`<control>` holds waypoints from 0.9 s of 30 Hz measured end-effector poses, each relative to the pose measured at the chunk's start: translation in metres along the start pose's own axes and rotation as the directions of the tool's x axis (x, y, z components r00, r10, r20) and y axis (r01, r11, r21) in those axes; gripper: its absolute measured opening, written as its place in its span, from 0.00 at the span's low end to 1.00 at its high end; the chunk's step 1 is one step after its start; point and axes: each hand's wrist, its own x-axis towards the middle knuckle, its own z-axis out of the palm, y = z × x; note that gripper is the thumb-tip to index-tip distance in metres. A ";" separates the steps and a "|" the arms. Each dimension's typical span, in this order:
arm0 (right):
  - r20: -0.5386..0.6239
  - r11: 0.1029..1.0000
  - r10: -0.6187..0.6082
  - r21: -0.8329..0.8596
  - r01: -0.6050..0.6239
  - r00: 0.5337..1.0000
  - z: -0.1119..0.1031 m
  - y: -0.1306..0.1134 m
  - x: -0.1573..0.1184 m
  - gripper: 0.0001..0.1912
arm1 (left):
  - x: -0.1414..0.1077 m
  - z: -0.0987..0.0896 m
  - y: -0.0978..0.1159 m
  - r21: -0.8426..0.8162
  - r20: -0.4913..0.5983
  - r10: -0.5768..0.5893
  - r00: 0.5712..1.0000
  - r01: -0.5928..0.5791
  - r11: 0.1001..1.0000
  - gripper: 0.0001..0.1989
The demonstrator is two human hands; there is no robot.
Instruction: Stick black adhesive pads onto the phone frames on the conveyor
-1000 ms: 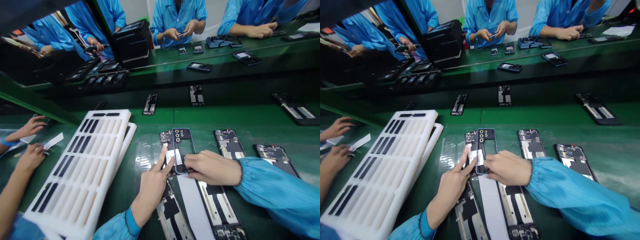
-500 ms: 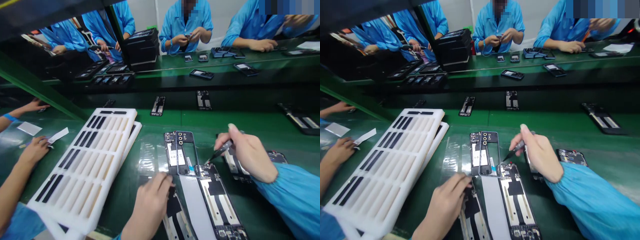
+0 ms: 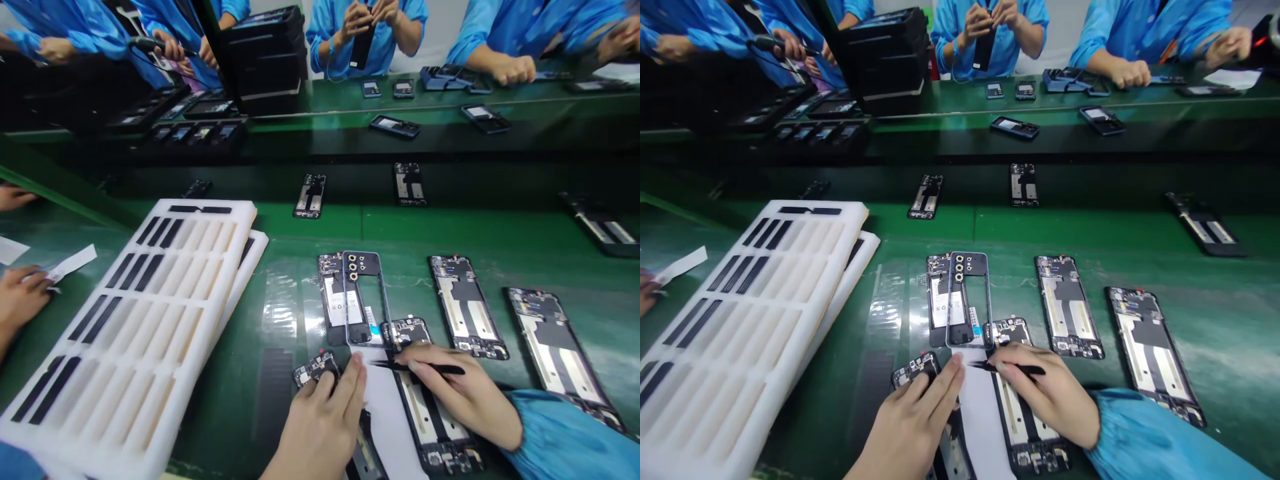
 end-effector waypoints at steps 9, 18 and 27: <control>0.094 0.999 -0.026 0.032 0.023 0.995 -0.005 -0.009 0.009 0.11 | 0.006 -0.002 -0.005 -0.006 0.017 0.073 0.997 -0.073 0.997 0.23; 0.286 0.999 0.029 0.005 -0.031 0.958 -0.018 -0.019 0.031 0.11 | 0.009 -0.006 -0.007 -0.061 0.033 0.084 0.996 -0.082 0.995 0.30; 0.300 0.996 0.041 0.069 -0.065 0.953 -0.019 -0.015 0.040 0.12 | 0.007 -0.003 -0.005 -0.070 0.050 0.085 0.995 -0.082 0.994 0.30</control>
